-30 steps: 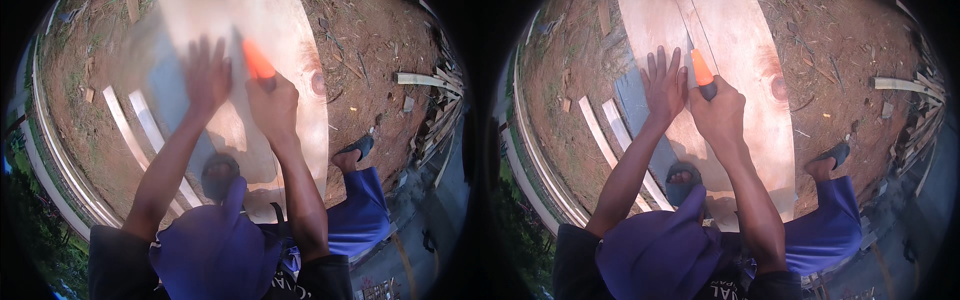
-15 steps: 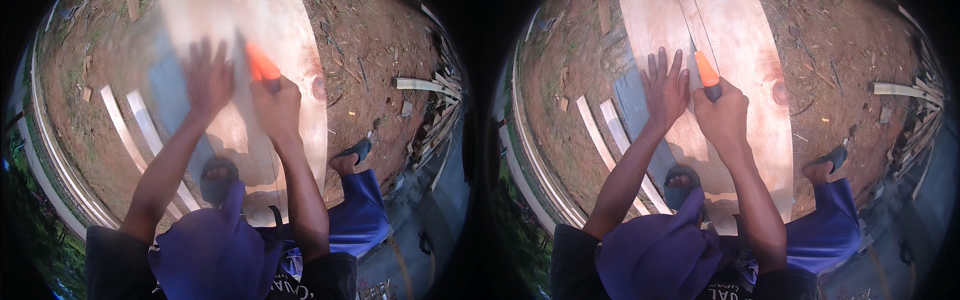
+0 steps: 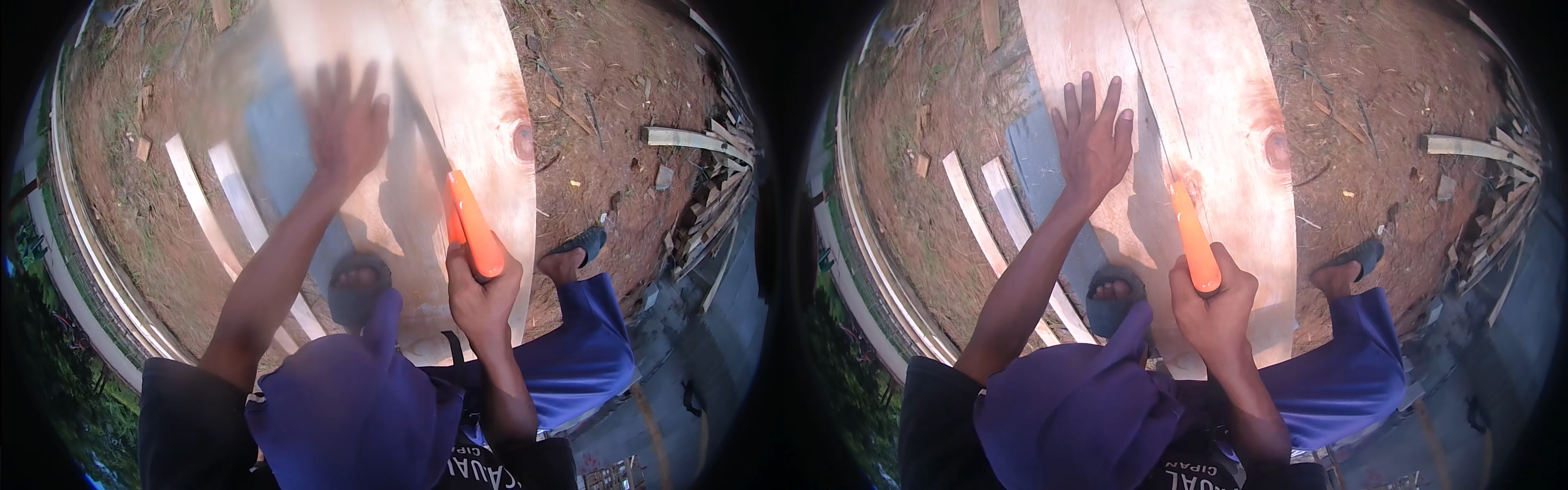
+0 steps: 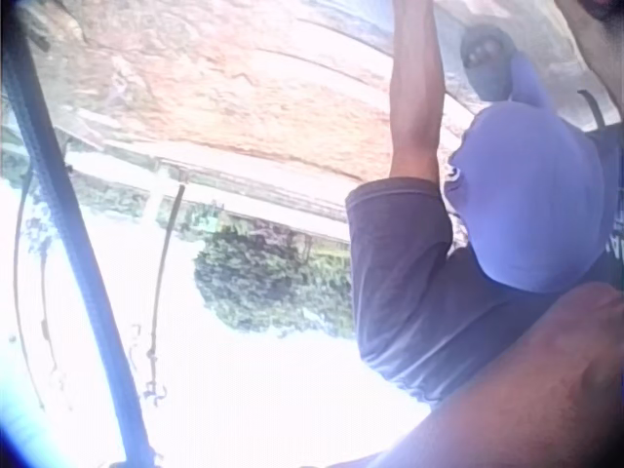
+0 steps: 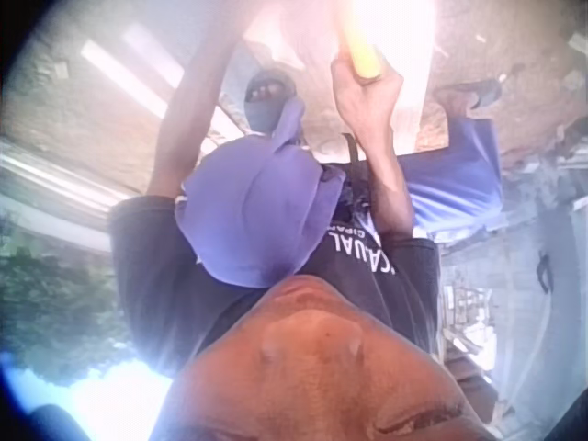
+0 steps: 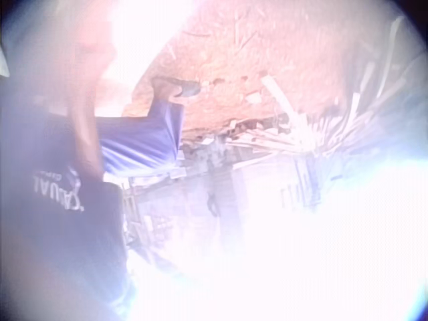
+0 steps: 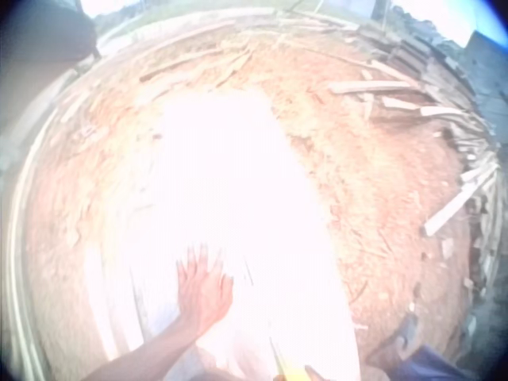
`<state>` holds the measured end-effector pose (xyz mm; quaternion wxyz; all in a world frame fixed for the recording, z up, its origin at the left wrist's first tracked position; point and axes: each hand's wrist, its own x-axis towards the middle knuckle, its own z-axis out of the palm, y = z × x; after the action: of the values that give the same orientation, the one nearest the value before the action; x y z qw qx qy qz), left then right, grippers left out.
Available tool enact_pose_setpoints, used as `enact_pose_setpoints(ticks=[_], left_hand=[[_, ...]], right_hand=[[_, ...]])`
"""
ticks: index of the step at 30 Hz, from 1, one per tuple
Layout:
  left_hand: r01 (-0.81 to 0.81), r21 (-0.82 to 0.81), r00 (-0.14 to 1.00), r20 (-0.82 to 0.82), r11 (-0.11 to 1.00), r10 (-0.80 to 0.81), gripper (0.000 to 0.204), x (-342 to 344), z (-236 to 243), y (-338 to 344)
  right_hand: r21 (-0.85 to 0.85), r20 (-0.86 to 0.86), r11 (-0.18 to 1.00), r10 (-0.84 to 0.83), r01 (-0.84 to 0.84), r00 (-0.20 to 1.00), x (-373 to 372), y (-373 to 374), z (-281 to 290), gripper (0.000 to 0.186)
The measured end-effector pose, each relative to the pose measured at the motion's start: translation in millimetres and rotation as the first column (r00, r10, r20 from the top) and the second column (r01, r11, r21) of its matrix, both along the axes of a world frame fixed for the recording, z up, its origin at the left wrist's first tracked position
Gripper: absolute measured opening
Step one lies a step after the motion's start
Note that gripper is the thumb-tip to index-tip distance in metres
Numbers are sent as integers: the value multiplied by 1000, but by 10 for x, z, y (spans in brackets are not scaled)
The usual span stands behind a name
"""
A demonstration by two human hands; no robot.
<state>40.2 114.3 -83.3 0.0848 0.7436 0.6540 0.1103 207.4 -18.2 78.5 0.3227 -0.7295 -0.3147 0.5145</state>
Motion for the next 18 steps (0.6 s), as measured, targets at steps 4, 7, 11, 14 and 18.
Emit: enact_pose_setpoints(ticks=[4,7,11,14,18], left_hand=[[26,-8,1000,18,1000,-26,53,78,31,-11],[1,24,1000,-4,1000,-1,52,-65,0,41],[0,57,999,42,998,-2,52,-7,3,14],[-3,42,1000,2,999,3,52,-20,-19,-4],[14,43,1000,26,999,-16,53,67,9,84]], right_hand=[[23,144,997,72,-76,987,-139,807,-217,19],[77,102,995,56,-64,993,19,-210,62,11],[37,437,923,329,-382,837,357,-1258,1080,27],[-13,358,975,211,-221,910,319,-1203,938,21],[70,57,997,32,-36,998,-56,433,-346,15]])
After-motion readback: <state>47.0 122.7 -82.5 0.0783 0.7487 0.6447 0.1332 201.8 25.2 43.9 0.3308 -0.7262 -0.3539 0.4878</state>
